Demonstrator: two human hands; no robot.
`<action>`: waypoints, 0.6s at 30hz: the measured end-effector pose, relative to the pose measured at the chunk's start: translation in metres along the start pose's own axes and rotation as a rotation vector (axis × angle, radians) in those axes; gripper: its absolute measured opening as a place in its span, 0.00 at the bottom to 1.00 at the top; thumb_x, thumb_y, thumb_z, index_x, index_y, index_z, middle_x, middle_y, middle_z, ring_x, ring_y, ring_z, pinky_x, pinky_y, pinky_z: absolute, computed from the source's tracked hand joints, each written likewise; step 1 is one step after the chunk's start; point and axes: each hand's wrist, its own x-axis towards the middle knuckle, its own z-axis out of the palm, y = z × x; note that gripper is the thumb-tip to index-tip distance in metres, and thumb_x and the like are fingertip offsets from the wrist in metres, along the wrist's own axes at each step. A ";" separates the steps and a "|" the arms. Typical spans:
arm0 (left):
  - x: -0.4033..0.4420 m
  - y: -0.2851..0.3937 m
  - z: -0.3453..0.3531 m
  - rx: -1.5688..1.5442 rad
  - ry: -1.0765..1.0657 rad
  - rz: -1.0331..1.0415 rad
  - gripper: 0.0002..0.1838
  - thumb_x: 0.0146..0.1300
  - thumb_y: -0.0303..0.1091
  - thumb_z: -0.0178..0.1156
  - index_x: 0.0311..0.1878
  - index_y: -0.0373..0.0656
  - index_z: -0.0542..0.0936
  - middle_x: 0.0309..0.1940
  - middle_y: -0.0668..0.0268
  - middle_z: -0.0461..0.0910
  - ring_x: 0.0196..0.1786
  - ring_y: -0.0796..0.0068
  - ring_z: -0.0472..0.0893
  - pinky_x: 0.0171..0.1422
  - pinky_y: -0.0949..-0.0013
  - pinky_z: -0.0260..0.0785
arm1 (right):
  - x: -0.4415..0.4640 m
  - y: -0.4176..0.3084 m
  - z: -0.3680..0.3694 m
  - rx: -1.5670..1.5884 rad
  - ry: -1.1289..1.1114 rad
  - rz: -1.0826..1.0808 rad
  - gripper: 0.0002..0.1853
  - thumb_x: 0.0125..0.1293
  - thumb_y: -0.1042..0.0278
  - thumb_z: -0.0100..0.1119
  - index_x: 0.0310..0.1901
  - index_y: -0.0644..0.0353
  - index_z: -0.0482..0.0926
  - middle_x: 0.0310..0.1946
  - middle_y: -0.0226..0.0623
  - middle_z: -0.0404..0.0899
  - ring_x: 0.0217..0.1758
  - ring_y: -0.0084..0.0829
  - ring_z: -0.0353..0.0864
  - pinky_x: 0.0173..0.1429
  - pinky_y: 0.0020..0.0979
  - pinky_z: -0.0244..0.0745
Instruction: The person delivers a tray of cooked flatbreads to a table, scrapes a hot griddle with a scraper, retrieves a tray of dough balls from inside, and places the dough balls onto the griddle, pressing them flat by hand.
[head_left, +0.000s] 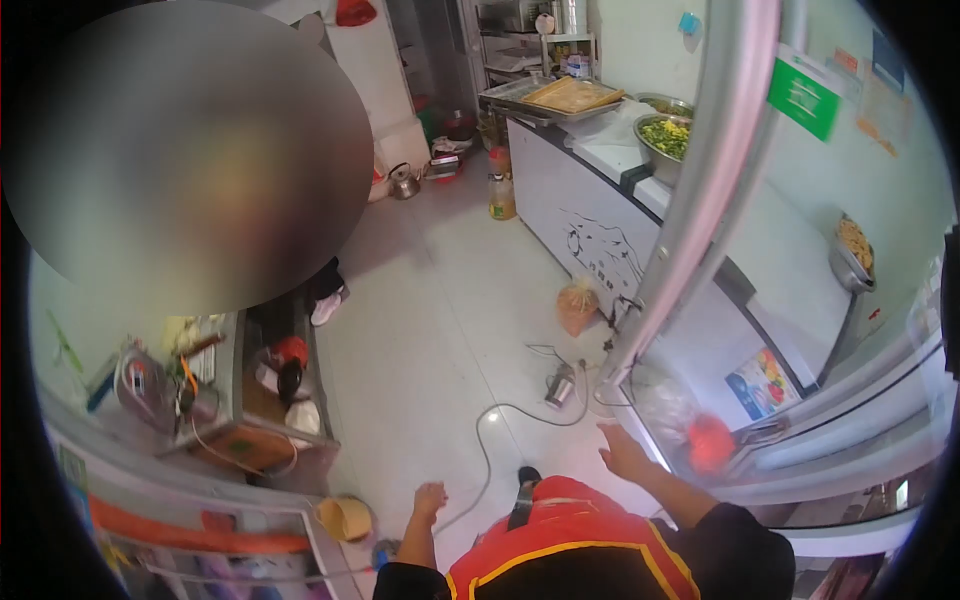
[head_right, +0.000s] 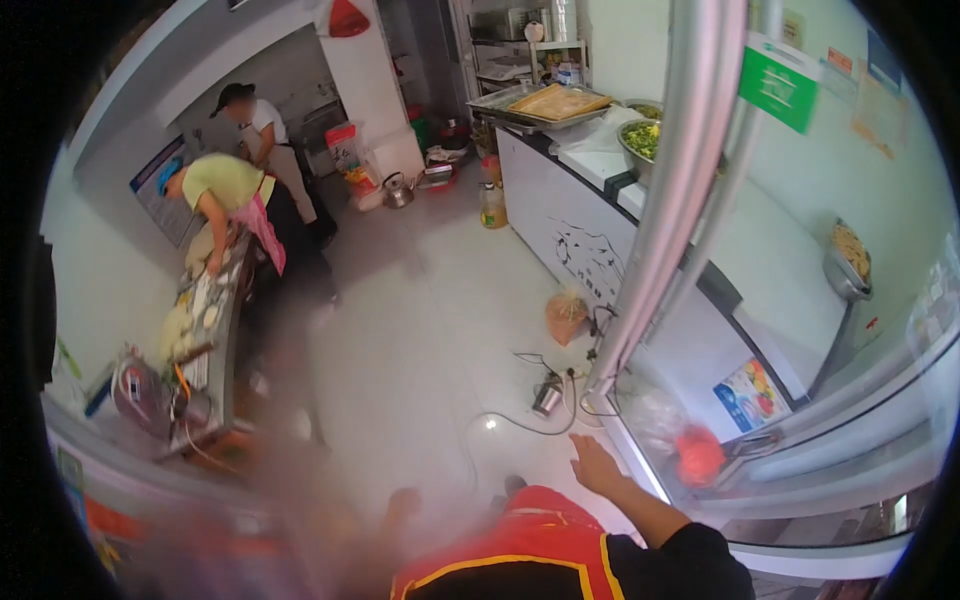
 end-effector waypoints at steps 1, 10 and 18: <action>0.035 -0.017 -0.026 0.190 -0.105 -0.085 0.10 0.62 0.42 0.54 0.31 0.46 0.77 0.22 0.69 0.73 0.27 0.74 0.76 0.31 0.70 0.69 | 0.043 -0.010 -0.008 0.070 0.091 -0.037 0.29 0.58 0.72 0.58 0.61 0.61 0.62 0.54 0.52 0.67 0.53 0.50 0.72 0.55 0.43 0.70; 0.153 0.064 -0.149 -0.189 0.174 -0.483 0.07 0.56 0.35 0.57 0.35 0.44 0.75 0.28 0.59 0.78 0.30 0.61 0.78 0.32 0.61 0.69 | 0.389 -0.020 -0.070 0.272 0.236 0.139 0.22 0.61 0.68 0.54 0.57 0.61 0.66 0.44 0.50 0.74 0.42 0.48 0.77 0.46 0.40 0.72; 0.539 0.350 -0.213 1.356 0.077 0.363 0.16 0.50 0.38 0.61 0.42 0.43 0.77 0.34 0.55 0.82 0.39 0.53 0.81 0.48 0.53 0.70 | 0.598 0.070 -0.123 0.593 0.633 0.580 0.23 0.63 0.64 0.58 0.57 0.63 0.69 0.39 0.37 0.75 0.36 0.25 0.78 0.34 0.27 0.76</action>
